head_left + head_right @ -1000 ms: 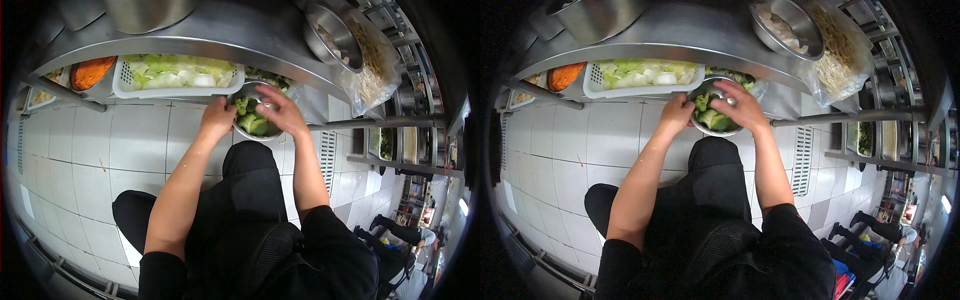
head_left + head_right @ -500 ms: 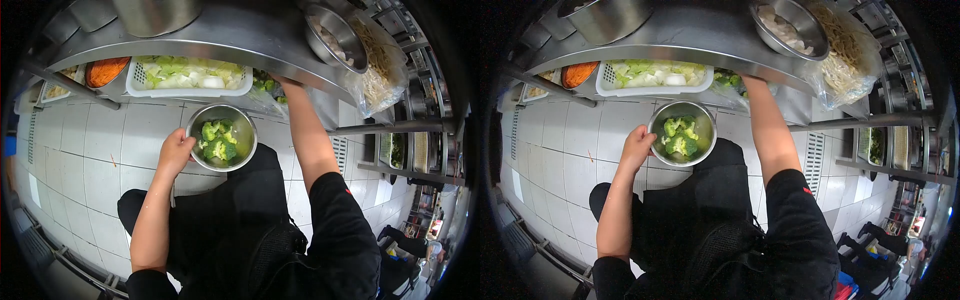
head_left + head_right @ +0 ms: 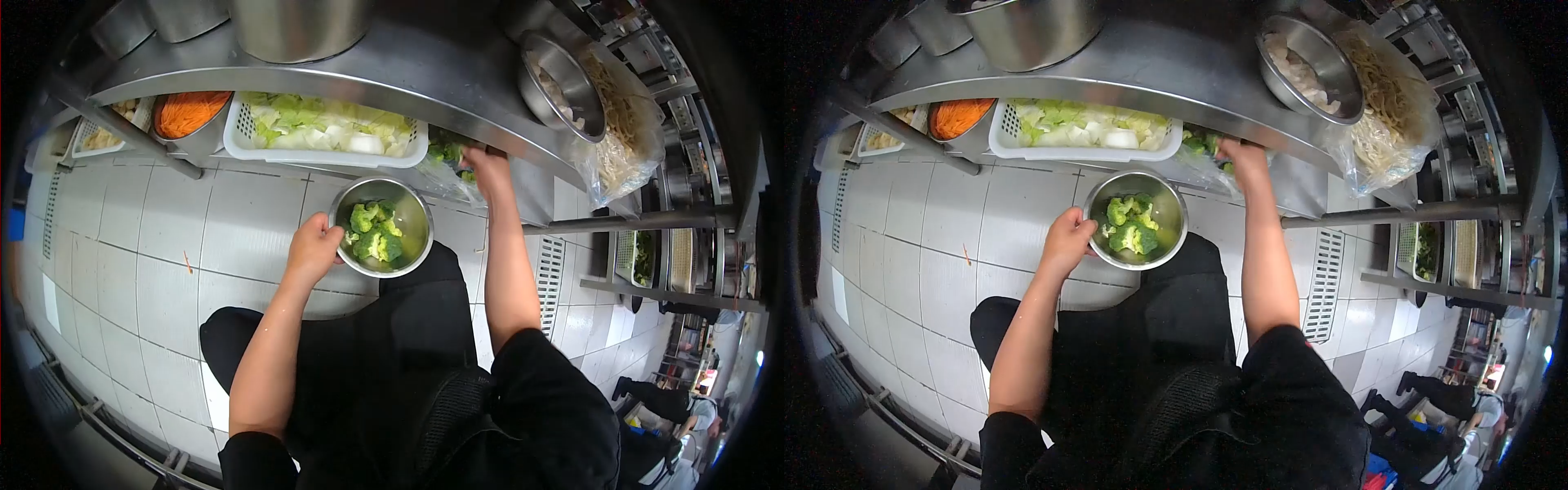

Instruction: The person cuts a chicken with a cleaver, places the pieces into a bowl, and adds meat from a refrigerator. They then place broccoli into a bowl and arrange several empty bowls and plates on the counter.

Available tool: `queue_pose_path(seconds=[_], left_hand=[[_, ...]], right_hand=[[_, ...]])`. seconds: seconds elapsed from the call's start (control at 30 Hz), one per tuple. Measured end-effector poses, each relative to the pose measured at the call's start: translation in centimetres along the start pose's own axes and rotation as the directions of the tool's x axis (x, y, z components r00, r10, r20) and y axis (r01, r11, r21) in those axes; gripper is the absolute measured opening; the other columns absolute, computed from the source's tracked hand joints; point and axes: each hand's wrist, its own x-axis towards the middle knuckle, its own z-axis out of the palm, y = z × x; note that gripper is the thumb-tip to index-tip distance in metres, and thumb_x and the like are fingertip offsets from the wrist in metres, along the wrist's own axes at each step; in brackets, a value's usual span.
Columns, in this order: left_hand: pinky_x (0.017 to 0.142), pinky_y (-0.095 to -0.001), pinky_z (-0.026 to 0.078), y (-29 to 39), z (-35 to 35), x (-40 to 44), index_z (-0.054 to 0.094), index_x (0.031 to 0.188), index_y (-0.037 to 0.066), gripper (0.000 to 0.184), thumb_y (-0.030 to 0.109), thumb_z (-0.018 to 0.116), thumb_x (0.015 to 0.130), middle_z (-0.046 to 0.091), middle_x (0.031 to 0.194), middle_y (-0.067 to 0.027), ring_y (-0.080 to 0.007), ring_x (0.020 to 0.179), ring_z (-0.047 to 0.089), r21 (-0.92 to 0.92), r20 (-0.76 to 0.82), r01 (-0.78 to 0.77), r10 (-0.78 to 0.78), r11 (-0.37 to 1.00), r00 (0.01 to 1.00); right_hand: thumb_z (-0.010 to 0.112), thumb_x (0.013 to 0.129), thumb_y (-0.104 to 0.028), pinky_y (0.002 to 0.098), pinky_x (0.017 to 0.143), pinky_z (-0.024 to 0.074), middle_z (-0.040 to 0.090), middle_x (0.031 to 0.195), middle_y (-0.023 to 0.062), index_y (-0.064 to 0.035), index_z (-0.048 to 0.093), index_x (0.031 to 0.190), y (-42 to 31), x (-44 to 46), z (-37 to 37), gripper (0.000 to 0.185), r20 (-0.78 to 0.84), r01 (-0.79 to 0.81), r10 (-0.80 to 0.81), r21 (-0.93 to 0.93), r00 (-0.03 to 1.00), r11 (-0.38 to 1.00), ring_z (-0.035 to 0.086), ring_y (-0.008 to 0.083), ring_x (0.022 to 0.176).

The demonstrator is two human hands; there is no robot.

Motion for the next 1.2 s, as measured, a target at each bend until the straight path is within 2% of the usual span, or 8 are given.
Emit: queue_pose_path(seconds=[0.2, 0.3, 0.37, 0.53, 0.67, 0.8, 0.93, 1.2], left_hand=[[0.045, -0.0325, 0.051, 0.2, 1.8, 1.2, 0.044, 0.069, 0.001, 0.019, 0.012, 0.054, 0.081, 0.055, 0.063, -0.0116, -0.0201, 0.053, 0.061, 0.026, 0.058, -0.031, 0.03, 0.999, 0.998], [0.046, -0.0328, 0.051, 0.0, 1.6, 1.5, 0.043, 0.069, 0.0, 0.019, 0.012, 0.054, 0.08, 0.055, 0.062, -0.0113, -0.0198, 0.053, 0.061, 0.039, 0.051, -0.059, 0.057, 0.998, 0.997], [0.047, -0.0326, 0.051, -0.1, 1.2, 1.4, 0.045, 0.07, 0.0, 0.019, 0.012, 0.054, 0.08, 0.055, 0.062, -0.0108, -0.0191, 0.054, 0.061, 0.014, 0.05, -0.07, 0.07, 0.997, 0.996], [0.05, -0.0301, 0.053, 0.1, -0.4, 1.3, 0.048, 0.074, 0.0, 0.015, 0.011, 0.055, 0.082, 0.056, 0.068, -0.0077, -0.0158, 0.058, 0.06, 0.04, 0.058, -0.053, 0.051, 0.998, 0.997], [0.05, -0.0305, 0.053, 0.0, -1.7, 0.5, 0.049, 0.074, 0.001, 0.015, 0.011, 0.055, 0.082, 0.057, 0.066, -0.0073, -0.0156, 0.058, 0.06, 0.052, 0.014, -0.018, 0.018, 0.998, 1.0], [0.052, -0.0334, 0.048, -0.6, -2.2, -1.0, 0.052, 0.076, -0.002, 0.015, 0.012, 0.054, 0.08, 0.059, 0.067, -0.0114, -0.0193, 0.058, 0.061, 0.079, -0.018, 0.05, -0.049, 0.996, 0.999], [0.058, -0.0334, 0.045, 0.4, -2.5, -6.1, 0.058, 0.083, -0.001, 0.015, 0.014, 0.056, 0.081, 0.059, 0.068, -0.0108, -0.0192, 0.062, 0.059, 0.118, -0.066, 0.015, -0.007, 0.993, 0.998], [0.056, -0.0329, 0.044, 16.5, -6.1, -22.5, 0.058, 0.082, 0.0, 0.017, 0.017, 0.061, 0.082, 0.058, 0.066, -0.0108, -0.0203, 0.059, 0.056, 0.177, -0.041, 0.041, -0.034, 0.983, 0.999]], right_hand=[[0.066, 0.077, -0.015, 0.0289, 0.083, 0.0462, 0.059, 0.113, 0.0071, -0.0105, 0.054, 0.122, -4.1, -11.6, 5.7, 0.046, 0.631, 0.562, -0.129, -0.557, 0.765, 0.612, 0.059, 0.0189, 0.094], [0.066, 0.079, -0.022, 0.0327, 0.087, 0.0459, 0.057, 0.12, 0.0095, -0.0159, 0.051, 0.129, -7.4, -10.4, 5.8, 0.053, 0.485, 0.078, 0.238, -0.544, 0.841, 0.835, 0.059, 0.0219, 0.101], [0.064, 0.079, -0.025, 0.0376, 0.09, 0.0455, 0.058, 0.119, 0.0123, -0.018, 0.051, 0.129, -3.2, -5.3, 3.3, 0.052, 0.252, 0.189, -0.046, -0.58, 0.967, 0.793, 0.059, 0.0279, 0.103], [0.059, 0.078, -0.026, 0.0415, 0.087, 0.0457, 0.059, 0.114, 0.0191, -0.0152, 0.055, 0.121, 6.2, 3.9, 0.2, 0.045, 0.211, 0.233, -0.16, -0.963, 0.964, 0.136, 0.057, 0.0363, 0.101], [0.06, 0.077, -0.023, 0.0367, 0.083, 0.0479, 0.061, 0.109, 0.0164, -0.0114, 0.055, 0.118, 2.8, 2.2, 0.6, 0.043, 0.099, 0.144, -0.188, -0.96, 0.977, 0.242, 0.06, 0.0289, 0.096], [0.061, 0.074, -0.005, 0.0349, 0.074, 0.0474, 0.059, 0.098, 0.0119, -0.0061, 0.06, 0.101, -0.8, -7.1, 2.7, 0.026, 0.061, 0.112, -0.094, -0.48, 0.994, 0.87, 0.057, 0.0244, 0.086], [0.067, 0.076, -0.008, 0.0343, 0.079, 0.0484, 0.057, 0.107, 0.0122, -0.0077, 0.06, 0.105, -9.6, -15.8, 7.5, 0.03, 0.534, 0.477, -0.151, -0.549, 0.832, 0.687, 0.057, 0.0274, 0.096], [0.055, 0.085, -0.024, 0.0366, 0.078, 0.0482, 0.063, 0.097, 0.0191, -0.0081, 0.051, 0.121, -28.3, -22.2, 5.5, 0.04, 0.35, -0.196, 0.558, -0.69, 0.753, 0.697, 0.062, 0.0274, 0.084]])
